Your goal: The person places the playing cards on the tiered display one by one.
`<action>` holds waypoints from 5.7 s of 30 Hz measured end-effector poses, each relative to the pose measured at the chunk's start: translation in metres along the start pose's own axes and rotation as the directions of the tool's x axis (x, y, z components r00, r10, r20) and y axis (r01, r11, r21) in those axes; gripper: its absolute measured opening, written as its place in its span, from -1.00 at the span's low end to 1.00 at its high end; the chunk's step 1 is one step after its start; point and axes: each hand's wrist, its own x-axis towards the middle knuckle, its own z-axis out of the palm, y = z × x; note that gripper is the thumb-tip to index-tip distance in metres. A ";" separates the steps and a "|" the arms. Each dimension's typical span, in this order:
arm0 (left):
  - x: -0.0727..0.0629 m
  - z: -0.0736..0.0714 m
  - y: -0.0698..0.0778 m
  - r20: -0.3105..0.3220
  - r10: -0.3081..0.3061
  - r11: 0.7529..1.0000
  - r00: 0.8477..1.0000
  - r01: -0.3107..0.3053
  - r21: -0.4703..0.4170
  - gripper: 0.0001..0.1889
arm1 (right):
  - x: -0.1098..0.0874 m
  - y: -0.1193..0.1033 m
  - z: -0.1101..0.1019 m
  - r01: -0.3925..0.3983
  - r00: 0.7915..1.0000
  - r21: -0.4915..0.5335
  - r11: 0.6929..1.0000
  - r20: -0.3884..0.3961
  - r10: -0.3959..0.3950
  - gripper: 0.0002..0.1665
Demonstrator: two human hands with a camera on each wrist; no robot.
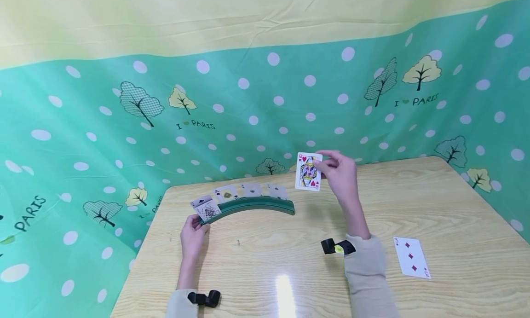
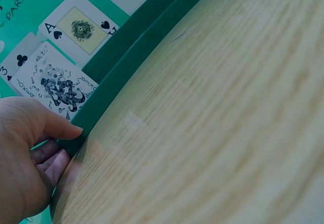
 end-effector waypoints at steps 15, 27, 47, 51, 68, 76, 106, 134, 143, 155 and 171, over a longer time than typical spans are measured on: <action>0.000 0.000 0.000 -0.009 0.000 1.000 1.000 0.000 -0.005 -0.57 | -0.001 -0.010 0.033 -0.014 0.998 0.053 0.998 0.054 0.011 -0.62; -0.001 0.002 0.001 -0.002 -0.005 1.000 1.000 0.005 -0.007 -0.58 | -0.007 -0.010 0.055 -0.036 0.996 0.134 0.990 0.088 0.025 -0.65; -0.001 0.002 0.001 -0.009 -0.007 1.000 1.000 0.007 -0.005 -0.57 | -0.018 -0.014 0.098 -0.064 0.986 0.191 0.979 0.164 0.033 -0.72; -0.001 0.001 0.002 -0.014 -0.006 1.000 1.000 0.006 0.000 -0.57 | -0.019 -0.014 0.104 -0.072 0.983 0.189 0.979 0.182 0.037 -0.73; -0.001 0.002 0.000 -0.014 0.011 1.000 1.000 -0.011 -0.005 -0.58 | -0.019 -0.015 0.117 -0.106 0.975 0.220 0.970 0.216 0.058 -0.69; -0.002 0.002 0.001 -0.015 0.004 1.000 1.000 -0.004 -0.003 -0.57 | -0.020 -0.008 0.123 -0.089 0.976 0.240 0.967 0.214 0.036 -0.75; -0.001 0.000 -0.002 -0.022 0.003 1.000 1.000 -0.003 0.013 -0.58 | -0.034 0.019 0.173 -0.066 0.949 0.145 0.987 0.315 0.017 -0.85; 0.000 0.002 0.000 -0.019 -0.011 1.000 1.000 0.011 -0.002 -0.56 | -0.039 0.048 0.197 -0.109 0.934 0.140 0.984 0.354 0.053 -0.86; 0.001 0.003 -0.001 -0.015 -0.018 1.000 1.000 0.018 0.006 -0.55 | -0.040 0.052 0.200 -0.109 0.938 0.131 0.985 0.343 0.058 -0.86; -0.001 0.004 -0.001 -0.021 -0.016 1.000 1.000 0.016 0.002 -0.56 | -0.043 0.055 0.204 -0.075 0.945 0.118 0.990 0.326 0.033 -0.82; 0.000 0.002 0.001 -0.013 -0.021 1.000 1.000 0.021 -0.006 -0.56 | -0.042 0.022 0.174 0.033 0.980 0.109 0.993 0.194 -0.054 -0.81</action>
